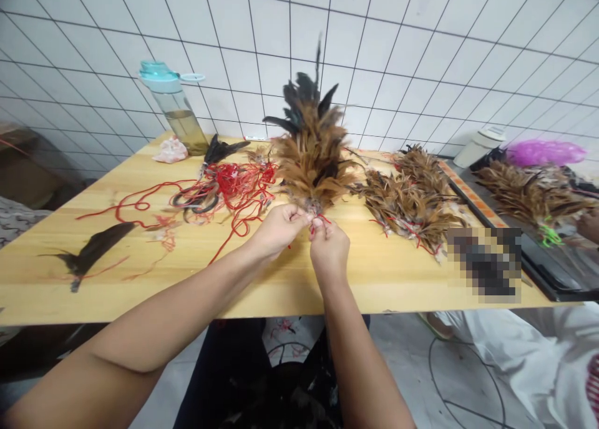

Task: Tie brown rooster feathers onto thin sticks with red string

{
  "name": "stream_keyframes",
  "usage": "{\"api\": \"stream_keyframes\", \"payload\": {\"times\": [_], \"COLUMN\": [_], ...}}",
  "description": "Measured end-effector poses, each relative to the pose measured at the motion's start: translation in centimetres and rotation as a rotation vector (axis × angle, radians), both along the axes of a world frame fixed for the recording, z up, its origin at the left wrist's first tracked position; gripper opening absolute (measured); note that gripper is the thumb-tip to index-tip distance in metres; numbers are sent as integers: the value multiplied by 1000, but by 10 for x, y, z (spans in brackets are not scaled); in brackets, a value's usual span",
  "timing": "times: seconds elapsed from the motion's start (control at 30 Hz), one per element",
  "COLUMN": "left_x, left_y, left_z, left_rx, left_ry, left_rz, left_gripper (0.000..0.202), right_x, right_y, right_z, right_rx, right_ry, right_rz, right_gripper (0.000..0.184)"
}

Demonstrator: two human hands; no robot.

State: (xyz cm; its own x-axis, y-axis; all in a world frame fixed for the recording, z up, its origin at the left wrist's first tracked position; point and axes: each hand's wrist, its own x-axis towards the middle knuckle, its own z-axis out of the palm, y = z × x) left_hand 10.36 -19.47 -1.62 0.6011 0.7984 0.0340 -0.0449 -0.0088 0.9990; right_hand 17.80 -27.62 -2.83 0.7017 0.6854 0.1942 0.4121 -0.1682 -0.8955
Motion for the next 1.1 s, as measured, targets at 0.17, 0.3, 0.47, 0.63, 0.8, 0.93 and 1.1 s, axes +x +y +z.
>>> {"api": "stream_keyframes", "payload": {"times": [0.17, 0.3, 0.47, 0.63, 0.8, 0.93, 1.1], "left_x": [-6, -10, -9, -2, -2, -2, 0], "left_y": [-7, -12, -11, -9, -11, -12, -13], "left_z": [15, 26, 25, 11, 10, 13, 10], "left_rx": [-88, -169, -189, -90, -34, -84, -227], "left_ry": [-54, -87, -207, -136, -115, -148, -192], "left_rz": [-27, -17, -8, 23, -1, -26, -117], "left_gripper": [25, 23, 13, 15, 17, 14, 20], "right_x": [-10, -17, -33, -36, -30, -17, 13], "right_y": [0, 3, 6, 2, -9, -17, -22], "right_z": [11, 14, 12, 14, 23, 34, 32], "right_rx": [-142, -194, -255, -303, -350, -357, -121], "right_ry": [-305, -445, -630, -607, -572, -440, 119], "right_rz": [-146, -182, -328, -331, -218, -23, 425], "right_gripper": [31, 31, 29, 29, 30, 24, 24]}}
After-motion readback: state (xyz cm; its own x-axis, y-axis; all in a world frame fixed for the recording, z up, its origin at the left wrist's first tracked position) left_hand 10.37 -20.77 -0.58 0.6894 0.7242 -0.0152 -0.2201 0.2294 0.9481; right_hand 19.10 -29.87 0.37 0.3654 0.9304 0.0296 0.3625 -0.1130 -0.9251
